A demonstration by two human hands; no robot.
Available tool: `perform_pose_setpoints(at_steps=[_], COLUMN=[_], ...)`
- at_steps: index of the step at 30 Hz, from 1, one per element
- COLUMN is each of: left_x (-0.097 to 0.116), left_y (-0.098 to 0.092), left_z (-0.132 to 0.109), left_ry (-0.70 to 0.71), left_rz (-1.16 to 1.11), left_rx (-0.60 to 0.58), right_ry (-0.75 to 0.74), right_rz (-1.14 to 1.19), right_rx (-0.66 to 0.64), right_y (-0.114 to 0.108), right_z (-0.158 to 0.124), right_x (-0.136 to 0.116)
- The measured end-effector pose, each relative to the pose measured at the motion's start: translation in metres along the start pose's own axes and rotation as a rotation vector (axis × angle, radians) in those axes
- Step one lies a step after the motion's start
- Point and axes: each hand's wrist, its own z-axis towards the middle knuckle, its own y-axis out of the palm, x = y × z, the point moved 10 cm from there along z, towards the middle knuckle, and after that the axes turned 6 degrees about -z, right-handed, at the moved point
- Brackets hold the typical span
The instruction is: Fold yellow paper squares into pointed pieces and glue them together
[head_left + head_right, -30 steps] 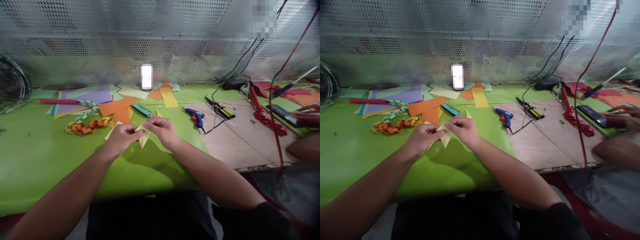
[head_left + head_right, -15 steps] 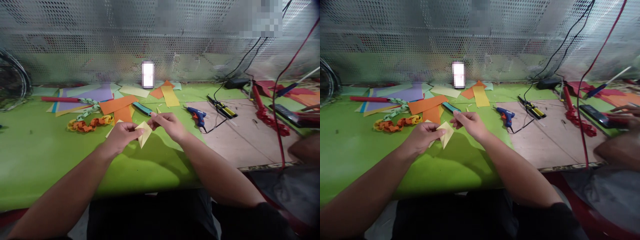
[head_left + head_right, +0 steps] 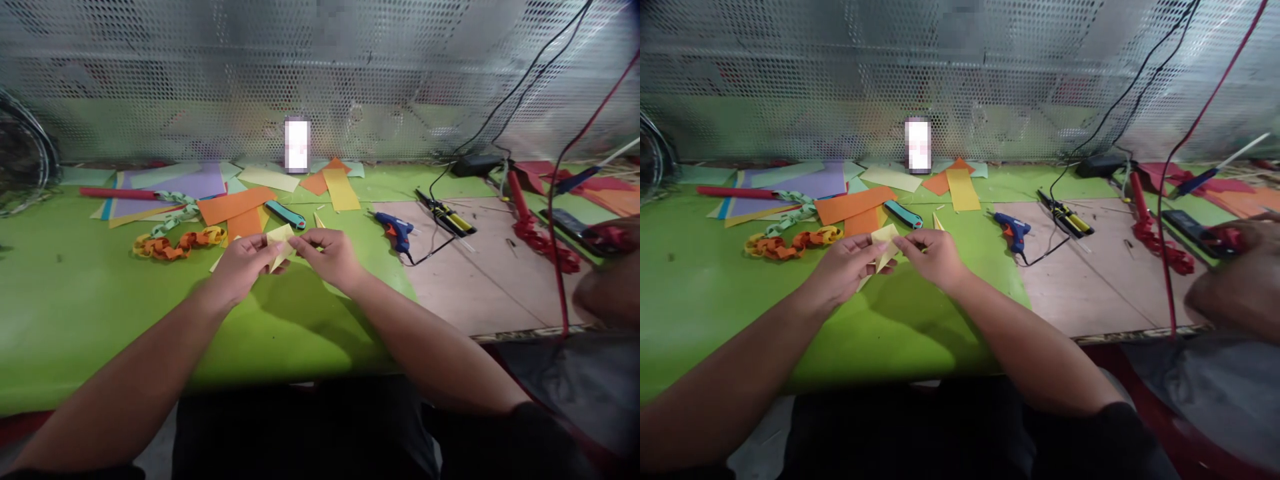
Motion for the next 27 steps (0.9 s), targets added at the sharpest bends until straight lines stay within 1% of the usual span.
perform_pose_setpoints(at_steps=[2,4,6,8,10,12,14,15,17,19,20,23,25,27], left_x=[0.003,0.009,0.016,0.017,0.013,0.010,0.011,0.012,0.017,0.019,0.018,0.010,0.007,0.006], left_y=[-0.001,-0.007,-0.013,-0.015,-0.013,-0.010,-0.012,-0.014,-0.022,-0.027,-0.027,-0.021,-0.016,-0.012], left_z=[0.000,-0.001,-0.002,-0.002,-0.003,-0.004,-0.003,-0.002,0.000,0.002,0.003,0.005,0.005,0.004], left_ry=[0.017,0.041,0.043,0.004,-0.053,-0.074,-0.061,-0.048,-0.001,0.058,0.078,0.093,0.110,0.121], left_rz=[0.039,0.158,0.327,0.484,0.582,0.636,0.649,0.631,0.531,0.355,0.259,0.019,-0.033,-0.031], left_rx=[0.014,0.059,0.094,0.064,-0.017,-0.083,-0.078,-0.045,0.058,0.147,0.167,0.160,0.143,0.123], right_ry=[0.022,0.071,0.136,0.177,0.171,0.140,0.117,0.116,0.147,0.208,0.236,0.285,0.277,0.247], right_rz=[0.019,0.053,0.116,0.196,0.267,0.293,0.274,0.257,0.237,0.260,0.279,0.308,0.309,0.352], right_rx=[-0.007,-0.096,-0.207,-0.263,-0.295,-0.337,-0.322,-0.282,-0.177,-0.108,-0.088,-0.083,-0.078,-0.040], right_y=[0.001,0.007,0.013,0.014,0.015,0.021,0.023,0.021,0.016,0.014,0.014,0.018,0.019,0.017], right_z=[0.001,0.001,0.002,0.002,0.003,0.002,0.000,0.000,0.000,-0.003,-0.004,-0.007,-0.007,-0.005], right_x=[0.004,0.010,0.016,0.020,0.018,0.013,0.010,0.009,0.011,0.016,0.018,0.021,0.020,0.018])
